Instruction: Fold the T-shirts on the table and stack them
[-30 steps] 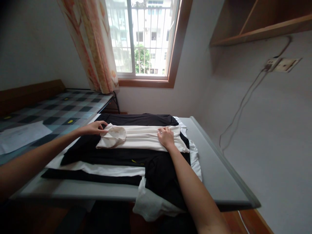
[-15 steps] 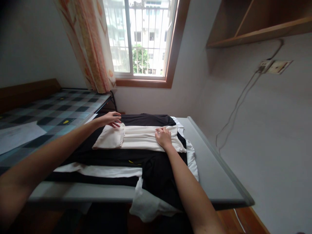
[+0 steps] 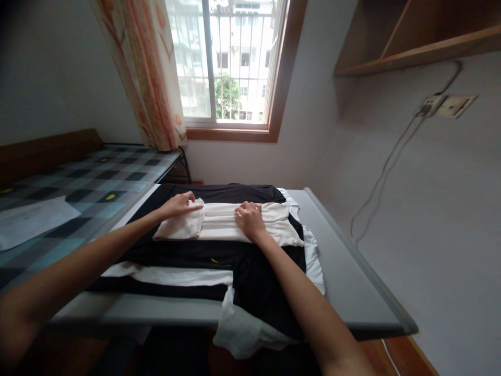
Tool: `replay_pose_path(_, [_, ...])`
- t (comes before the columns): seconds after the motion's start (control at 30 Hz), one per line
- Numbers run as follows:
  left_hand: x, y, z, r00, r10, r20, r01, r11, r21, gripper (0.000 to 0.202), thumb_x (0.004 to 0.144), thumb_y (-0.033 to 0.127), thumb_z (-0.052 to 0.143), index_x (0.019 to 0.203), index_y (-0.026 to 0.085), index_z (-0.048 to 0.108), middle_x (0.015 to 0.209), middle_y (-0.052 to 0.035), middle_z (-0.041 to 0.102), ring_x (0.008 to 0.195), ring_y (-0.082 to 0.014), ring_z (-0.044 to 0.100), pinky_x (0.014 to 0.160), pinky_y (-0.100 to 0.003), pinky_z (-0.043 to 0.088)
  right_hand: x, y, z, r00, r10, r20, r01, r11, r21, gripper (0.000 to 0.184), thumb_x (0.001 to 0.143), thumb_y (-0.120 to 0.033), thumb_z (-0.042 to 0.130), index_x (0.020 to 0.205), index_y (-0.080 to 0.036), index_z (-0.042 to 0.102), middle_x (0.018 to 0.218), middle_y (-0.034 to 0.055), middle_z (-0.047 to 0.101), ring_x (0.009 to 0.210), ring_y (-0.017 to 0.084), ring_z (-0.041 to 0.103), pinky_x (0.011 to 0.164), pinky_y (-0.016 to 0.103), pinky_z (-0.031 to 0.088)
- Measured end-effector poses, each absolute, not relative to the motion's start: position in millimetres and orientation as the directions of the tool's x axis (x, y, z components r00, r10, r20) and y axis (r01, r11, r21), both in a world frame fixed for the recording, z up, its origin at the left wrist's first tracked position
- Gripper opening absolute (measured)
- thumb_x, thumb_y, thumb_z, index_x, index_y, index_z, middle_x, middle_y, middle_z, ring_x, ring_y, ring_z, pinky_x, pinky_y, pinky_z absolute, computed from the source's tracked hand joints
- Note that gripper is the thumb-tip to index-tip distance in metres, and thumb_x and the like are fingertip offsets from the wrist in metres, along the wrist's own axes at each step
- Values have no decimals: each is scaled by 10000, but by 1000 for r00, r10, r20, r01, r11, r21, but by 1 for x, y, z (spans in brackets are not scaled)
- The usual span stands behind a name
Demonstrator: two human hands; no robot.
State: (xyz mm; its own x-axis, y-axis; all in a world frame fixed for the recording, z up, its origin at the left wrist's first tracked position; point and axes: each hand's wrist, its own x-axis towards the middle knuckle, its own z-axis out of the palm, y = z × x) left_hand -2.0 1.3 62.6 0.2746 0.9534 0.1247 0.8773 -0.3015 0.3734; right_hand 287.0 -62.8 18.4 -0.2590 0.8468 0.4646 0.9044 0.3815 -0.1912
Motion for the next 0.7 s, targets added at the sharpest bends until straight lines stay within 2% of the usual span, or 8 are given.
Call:
replay_pose_path(0.1, [7, -15, 57, 245, 963, 115, 874, -270, 403, 394, 657, 537, 716, 875, 220, 630, 740, -29, 672, 703, -217, 625, 582, -258, 382, 255, -57, 28, -325, 853, 408, 871, 438, -221, 232, 932, -269, 498, 963, -218, 721, 1062, 82, 655, 1009, 212, 547, 960, 354, 289])
replay_pose_path(0.23, [9, -21, 48, 204, 962, 183, 847, -267, 460, 239, 700, 434, 674, 709, 202, 617, 733, -47, 671, 716, -208, 625, 600, -260, 397, 221, -43, 40, -356, 866, 351, 828, 466, -311, 227, 933, -264, 509, 994, -223, 724, 1055, 65, 670, 993, 203, 580, 924, 340, 334])
replay_pose_path(0.37, [4, -16, 35, 117, 970, 215, 733, -231, 640, 259, 691, 450, 643, 672, 196, 598, 672, -28, 640, 659, -187, 612, 587, -262, 414, 200, -28, 42, -346, 894, 286, 798, 441, -410, 198, 902, -279, 574, 1028, -240, 721, 1074, 54, 677, 987, 195, 607, 890, 321, 379])
replay_pose_path(0.5, [-3, -16, 28, 18, 974, 224, 493, -203, 846, 294, 634, 469, 644, 679, 197, 544, 601, 10, 578, 552, -149, 564, 529, -251, 423, 184, -19, 36, -352, 893, 281, 755, 448, -478, 258, 873, -341, 623, 1100, -243, 700, 1139, 51, 675, 1021, 192, 610, 886, 294, 399])
replay_pose_path(0.63, [-9, -20, 29, -5, 979, 202, 341, -189, 921, 409, 567, 549, 693, 681, 190, 535, 613, 11, 573, 511, -128, 541, 480, -245, 416, 166, -13, 35, -365, 894, 259, 779, 446, -441, 375, 821, -394, 658, 1169, -256, 669, 1178, 60, 675, 1073, 239, 592, 927, 344, 380])
replay_pose_path(0.7, [-10, -21, 30, -8, 981, 192, 320, -180, 930, 455, 543, 580, 718, 680, 188, 532, 621, 8, 577, 510, -125, 544, 473, -242, 419, 156, -11, 37, -368, 899, 238, 796, 437, -420, 335, 824, -402, 636, 1125, -263, 683, 1155, 59, 690, 1069, 249, 594, 928, 363, 370])
